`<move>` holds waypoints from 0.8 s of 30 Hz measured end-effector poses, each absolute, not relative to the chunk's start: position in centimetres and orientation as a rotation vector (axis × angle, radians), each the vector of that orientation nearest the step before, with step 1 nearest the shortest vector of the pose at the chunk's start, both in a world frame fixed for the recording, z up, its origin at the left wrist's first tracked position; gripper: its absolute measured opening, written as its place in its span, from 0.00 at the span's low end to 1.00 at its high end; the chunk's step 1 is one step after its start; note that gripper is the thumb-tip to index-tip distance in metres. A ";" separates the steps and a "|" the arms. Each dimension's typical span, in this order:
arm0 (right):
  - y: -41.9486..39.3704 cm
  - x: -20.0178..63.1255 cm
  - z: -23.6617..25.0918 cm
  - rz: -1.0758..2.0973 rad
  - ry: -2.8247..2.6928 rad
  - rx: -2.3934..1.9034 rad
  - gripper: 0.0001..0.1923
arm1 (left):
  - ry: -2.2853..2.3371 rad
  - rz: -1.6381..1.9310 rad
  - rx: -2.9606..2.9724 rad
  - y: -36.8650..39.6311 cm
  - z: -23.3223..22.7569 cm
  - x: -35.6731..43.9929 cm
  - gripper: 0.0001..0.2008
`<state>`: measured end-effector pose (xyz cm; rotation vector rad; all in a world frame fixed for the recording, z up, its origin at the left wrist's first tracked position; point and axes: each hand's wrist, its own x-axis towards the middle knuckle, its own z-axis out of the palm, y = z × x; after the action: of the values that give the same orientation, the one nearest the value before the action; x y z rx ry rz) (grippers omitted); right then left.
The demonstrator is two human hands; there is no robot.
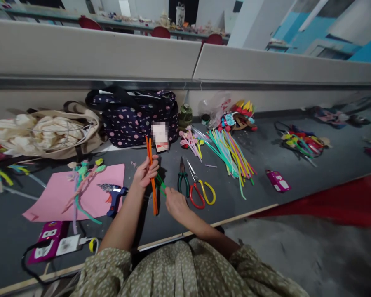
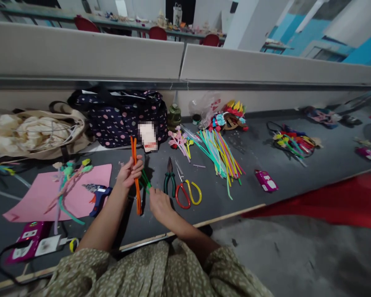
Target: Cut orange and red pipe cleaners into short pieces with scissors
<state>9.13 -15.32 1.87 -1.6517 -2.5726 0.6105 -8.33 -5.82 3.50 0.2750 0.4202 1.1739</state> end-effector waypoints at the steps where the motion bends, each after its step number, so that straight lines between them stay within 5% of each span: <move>1: -15.1 9.7 2.0 0.664 -2.528 -1.651 0.15 | 0.423 1.172 0.274 -5.8 3.5 -8.3 0.20; 6: -14.6 13.3 2.6 0.739 -2.227 -1.517 0.27 | 0.405 1.159 0.314 -5.9 3.2 -8.3 0.19; 17: -11.3 26.1 3.9 0.125 -1.751 -1.593 0.23 | 0.438 1.118 0.341 -5.9 3.1 -7.6 0.18; 24: -10.0 30.6 0.7 -0.067 -1.724 -2.057 0.25 | 0.474 1.095 0.348 -6.2 3.7 -6.9 0.16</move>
<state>30.63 -10.02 0.66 -2.0570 -1.7241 -0.0672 -6.92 -6.16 3.71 0.3484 0.4743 1.0949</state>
